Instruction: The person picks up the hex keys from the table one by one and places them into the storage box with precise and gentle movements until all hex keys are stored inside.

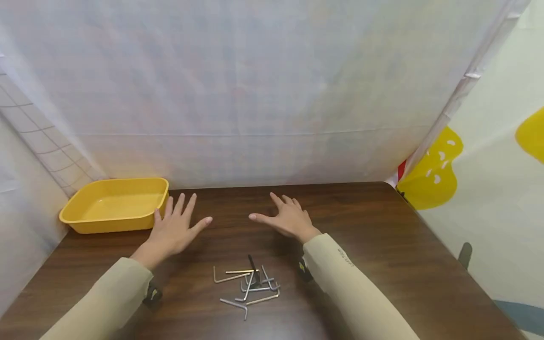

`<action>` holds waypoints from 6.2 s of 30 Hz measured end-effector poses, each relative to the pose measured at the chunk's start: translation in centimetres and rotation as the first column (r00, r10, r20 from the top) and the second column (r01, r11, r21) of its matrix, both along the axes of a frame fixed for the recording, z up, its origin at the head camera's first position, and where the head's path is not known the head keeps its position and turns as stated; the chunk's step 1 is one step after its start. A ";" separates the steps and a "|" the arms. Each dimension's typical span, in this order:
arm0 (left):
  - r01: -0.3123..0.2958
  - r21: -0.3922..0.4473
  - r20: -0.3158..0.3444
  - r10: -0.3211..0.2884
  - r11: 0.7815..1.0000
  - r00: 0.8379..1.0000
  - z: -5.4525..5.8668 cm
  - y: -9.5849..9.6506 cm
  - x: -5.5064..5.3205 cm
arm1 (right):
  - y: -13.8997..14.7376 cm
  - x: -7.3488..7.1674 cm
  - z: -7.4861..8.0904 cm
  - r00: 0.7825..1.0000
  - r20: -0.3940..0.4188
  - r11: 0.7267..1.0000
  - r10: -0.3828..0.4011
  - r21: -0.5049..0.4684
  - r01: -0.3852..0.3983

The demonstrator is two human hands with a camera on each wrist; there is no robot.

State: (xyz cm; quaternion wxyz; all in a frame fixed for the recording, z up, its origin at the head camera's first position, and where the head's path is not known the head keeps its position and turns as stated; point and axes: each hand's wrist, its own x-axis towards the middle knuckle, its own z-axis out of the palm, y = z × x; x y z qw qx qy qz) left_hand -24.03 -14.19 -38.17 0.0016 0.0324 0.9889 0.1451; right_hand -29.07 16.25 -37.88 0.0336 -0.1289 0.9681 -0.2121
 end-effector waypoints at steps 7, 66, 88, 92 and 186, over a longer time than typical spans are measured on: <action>-0.087 -0.016 -0.025 0.086 0.996 0.996 1.6 -4.0 1.5 | -1.5 -0.3 -0.1 0.997 0.066 0.981 0.025 -0.193 -0.012; -0.447 0.706 -0.077 0.687 0.550 0.723 -2.7 -19.5 1.8 | -22.1 -0.7 -3.8 0.954 0.280 0.595 0.112 -0.788 0.161; -0.421 0.663 -0.066 0.609 0.619 0.791 -2.7 -18.5 1.7 | -23.5 -0.1 -3.3 0.989 0.129 0.691 0.065 -0.721 0.049; -0.438 0.632 -0.005 0.568 0.639 0.823 -1.8 -18.6 1.7 | -23.1 0.2 -3.1 0.985 0.164 0.682 0.059 -0.727 0.080; -0.192 0.683 -0.091 0.343 0.705 0.935 -2.4 1.5 -2.4 | 1.1 -1.5 -4.2 0.977 0.022 0.692 -0.213 -0.702 0.167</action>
